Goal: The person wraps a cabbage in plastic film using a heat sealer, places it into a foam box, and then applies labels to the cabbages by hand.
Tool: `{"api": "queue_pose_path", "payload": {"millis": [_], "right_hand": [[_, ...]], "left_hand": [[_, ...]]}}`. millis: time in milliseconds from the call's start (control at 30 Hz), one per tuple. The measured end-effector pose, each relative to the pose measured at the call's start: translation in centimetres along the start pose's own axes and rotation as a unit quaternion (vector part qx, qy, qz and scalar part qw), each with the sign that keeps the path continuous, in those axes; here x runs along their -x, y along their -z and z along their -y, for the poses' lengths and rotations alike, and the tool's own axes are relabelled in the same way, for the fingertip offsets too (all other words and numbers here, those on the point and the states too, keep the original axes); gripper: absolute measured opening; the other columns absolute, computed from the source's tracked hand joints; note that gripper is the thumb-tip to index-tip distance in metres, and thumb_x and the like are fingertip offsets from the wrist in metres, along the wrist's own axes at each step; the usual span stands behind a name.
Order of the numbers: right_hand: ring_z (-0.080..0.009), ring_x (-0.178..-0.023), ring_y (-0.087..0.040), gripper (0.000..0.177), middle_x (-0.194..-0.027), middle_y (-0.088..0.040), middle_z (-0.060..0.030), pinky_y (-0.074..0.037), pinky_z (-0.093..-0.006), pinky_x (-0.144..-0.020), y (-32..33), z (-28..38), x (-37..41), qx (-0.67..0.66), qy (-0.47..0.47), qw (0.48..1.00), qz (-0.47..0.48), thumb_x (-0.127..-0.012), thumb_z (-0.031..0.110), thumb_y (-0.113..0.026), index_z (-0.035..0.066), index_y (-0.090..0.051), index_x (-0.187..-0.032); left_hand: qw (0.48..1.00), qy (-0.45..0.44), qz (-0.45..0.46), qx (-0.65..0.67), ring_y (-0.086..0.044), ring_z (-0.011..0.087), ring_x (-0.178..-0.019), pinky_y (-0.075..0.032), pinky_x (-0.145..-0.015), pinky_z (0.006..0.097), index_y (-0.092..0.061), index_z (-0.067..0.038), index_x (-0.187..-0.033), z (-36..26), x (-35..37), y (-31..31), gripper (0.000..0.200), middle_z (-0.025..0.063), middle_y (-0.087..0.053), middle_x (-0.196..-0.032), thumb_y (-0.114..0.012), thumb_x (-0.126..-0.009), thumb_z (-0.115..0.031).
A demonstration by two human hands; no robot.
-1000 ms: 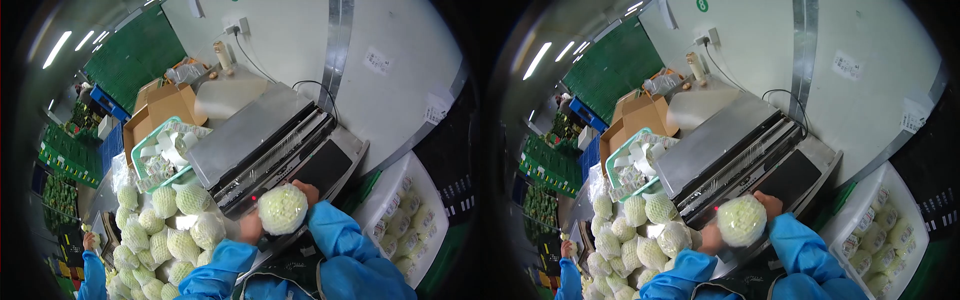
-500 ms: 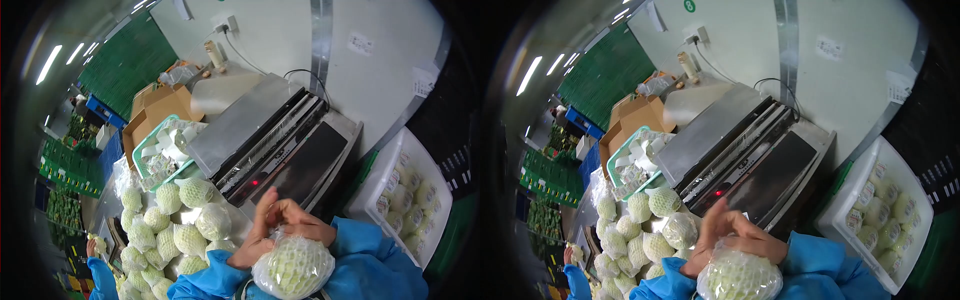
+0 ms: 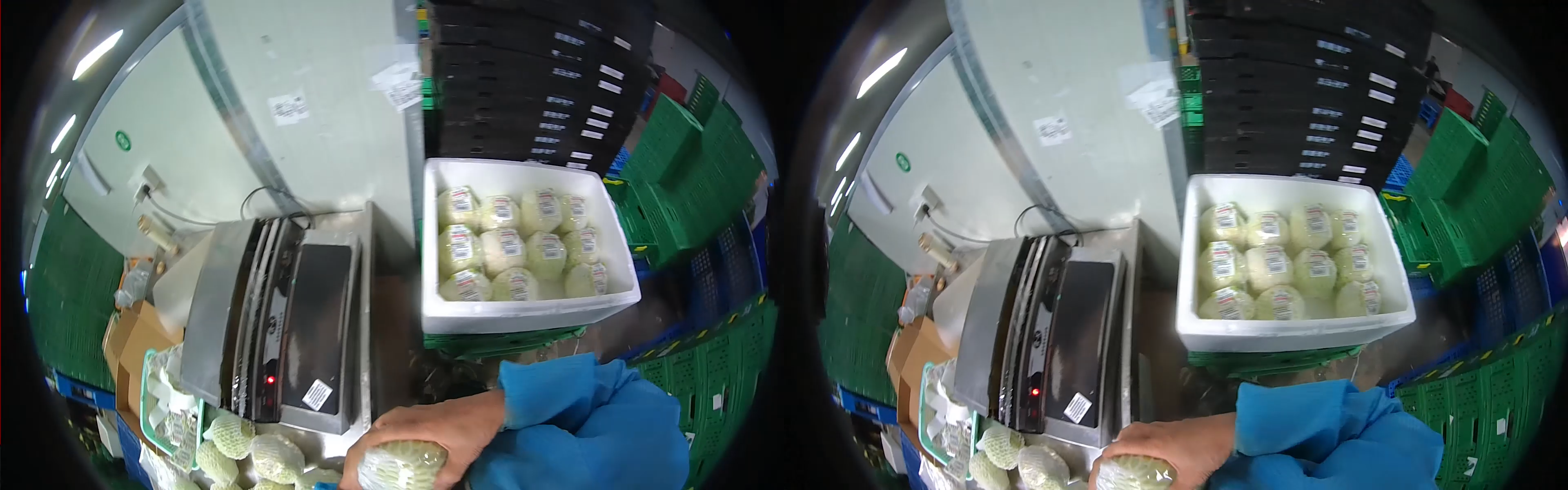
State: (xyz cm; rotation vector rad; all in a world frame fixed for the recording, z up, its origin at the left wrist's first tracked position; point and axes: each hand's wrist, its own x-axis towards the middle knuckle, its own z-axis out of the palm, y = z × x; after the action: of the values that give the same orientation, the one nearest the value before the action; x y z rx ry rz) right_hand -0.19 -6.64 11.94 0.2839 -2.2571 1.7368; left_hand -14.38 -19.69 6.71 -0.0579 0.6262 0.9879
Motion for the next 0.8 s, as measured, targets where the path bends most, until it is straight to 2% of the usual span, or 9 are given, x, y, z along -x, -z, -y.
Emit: {"api": "queue_pose_path", "payload": {"millis": [33, 233, 333, 400, 467, 500, 567, 667, 800], "right_hand": [[-0.0316, -0.125, -0.033, 0.078, -0.129, -0.04, -0.0173, -0.023, -0.0402, -0.105, 0.4, -2.4, 1.5, -0.127, -0.079, 0.988, 0.04, -0.071, 0.033, -0.07, 0.0, -0.034, -0.132], [-0.0215, -0.12, -0.04, 0.095, -0.13, -0.043, -0.0106, -0.031, -0.0337, -0.102, 11.9, -2.4, 14.3, -0.27, -0.168, 0.927, -0.198, -0.056, 0.028, -0.077, 0.004, -0.032, -0.135], [-0.0212, -0.116, -0.046, 0.095, -0.125, -0.048, -0.01, -0.036, -0.0338, -0.099, 17.6, -1.6, 24.5, -0.286, -0.2, 0.834, -0.428, -0.051, 0.025, -0.073, 0.004, -0.032, -0.135], [-0.0207, -0.113, -0.048, 0.089, -0.122, -0.051, -0.0109, -0.038, -0.0332, -0.096, 20.1, -2.8, 30.3, -0.256, -0.209, 0.816, -0.474, -0.056, 0.022, -0.071, 0.003, -0.034, -0.134], [-0.021, -0.109, -0.049, 0.077, -0.118, -0.053, -0.0113, -0.039, -0.0336, -0.093, 21.4, -5.5, 35.0, -0.216, -0.322, 0.764, -0.516, -0.062, 0.021, -0.068, 0.002, -0.038, -0.131], [-0.021, -0.109, -0.049, 0.077, -0.118, -0.053, -0.0113, -0.039, -0.0336, -0.093, 21.7, -7.2, 36.5, -0.221, -0.324, 0.759, -0.52, -0.062, 0.021, -0.068, 0.002, -0.038, -0.131], [-0.0211, -0.106, -0.05, 0.063, -0.115, -0.054, -0.0111, -0.04, -0.033, -0.09, 21.7, -9.6, 38.2, -0.175, -0.41, 0.766, -0.464, -0.071, 0.023, -0.064, 0.001, -0.044, -0.126], [-0.0231, -0.103, -0.052, 0.054, -0.113, -0.055, -0.0141, -0.04, -0.0327, -0.088, 23.0, -10.3, 37.9, -0.109, -0.474, 0.802, -0.347, -0.076, 0.031, -0.062, 0.0, -0.049, -0.118], [-0.0294, -0.101, -0.054, 0.055, -0.112, -0.055, -0.0208, -0.04, -0.0358, -0.088, 23.4, -12.1, 36.2, 0.026, -0.546, 0.8, -0.248, -0.081, 0.042, -0.055, 0.0, -0.048, -0.116]], "left_hand": [[1.0, 0.006, -0.013, 0.0, -0.038, 0.0222, -0.122, -0.033, -0.1, 0.0351, -0.028, -0.004, -0.135, 0.1, -1.0, -0.5, 0.059, 0.0158, -0.04, -0.13, -0.048, -0.089, -0.036], [0.968, -0.131, -0.058, -0.205, -0.047, 0.0221, -0.113, -0.037, -0.096, 0.034, -0.034, -0.004, -0.132, -2.0, -10.6, -6.9, 0.046, 0.0141, -0.048, -0.122, -0.043, -0.093, -0.027], [0.857, -0.198, 0.028, -0.474, -0.05, 0.0236, -0.111, -0.038, -0.095, 0.035, -0.042, 0.0, -0.125, -3.9, -19.5, -10.7, 0.038, 0.0119, -0.053, -0.118, -0.048, -0.09, -0.016], [0.712, -0.201, 0.082, -0.668, -0.054, 0.0242, -0.107, -0.04, -0.093, 0.036, -0.049, 0.001, -0.119, -3.4, -26.8, -11.0, 0.034, 0.0105, -0.056, -0.115, -0.05, -0.09, -0.018], [0.583, -0.183, 0.142, -0.779, -0.051, 0.0266, -0.11, -0.038, -0.094, 0.0394, -0.051, -0.001, -0.117, -1.5, -33.6, -11.2, 0.042, 0.0124, -0.054, -0.119, -0.057, -0.085, -0.028], [0.584, -0.175, 0.145, -0.779, -0.051, 0.0266, -0.11, -0.038, -0.094, 0.0394, -0.051, -0.001, -0.117, 0.0, -36.5, -10.7, 0.042, 0.0124, -0.054, -0.119, -0.057, -0.085, -0.028], [0.326, -0.208, 0.148, -0.91, -0.043, 0.0287, -0.119, -0.034, -0.096, 0.0446, -0.05, -0.004, -0.121, 2.1, -40.8, -9.9, 0.056, 0.0134, -0.047, -0.127, -0.062, -0.078, -0.038], [0.259, -0.209, 0.152, -0.931, -0.036, 0.0246, -0.124, -0.033, -0.096, 0.0468, -0.052, -0.006, -0.115, 3.2, -42.9, -8.7, 0.062, 0.0075, -0.043, -0.13, -0.068, -0.067, -0.043], [0.262, -0.177, 0.175, -0.932, -0.037, 0.0239, -0.123, -0.034, -0.094, 0.0472, -0.052, -0.007, -0.114, 1.9, -42.9, -9.1, 0.063, 0.0063, -0.043, -0.129, -0.07, -0.064, -0.041]]}}
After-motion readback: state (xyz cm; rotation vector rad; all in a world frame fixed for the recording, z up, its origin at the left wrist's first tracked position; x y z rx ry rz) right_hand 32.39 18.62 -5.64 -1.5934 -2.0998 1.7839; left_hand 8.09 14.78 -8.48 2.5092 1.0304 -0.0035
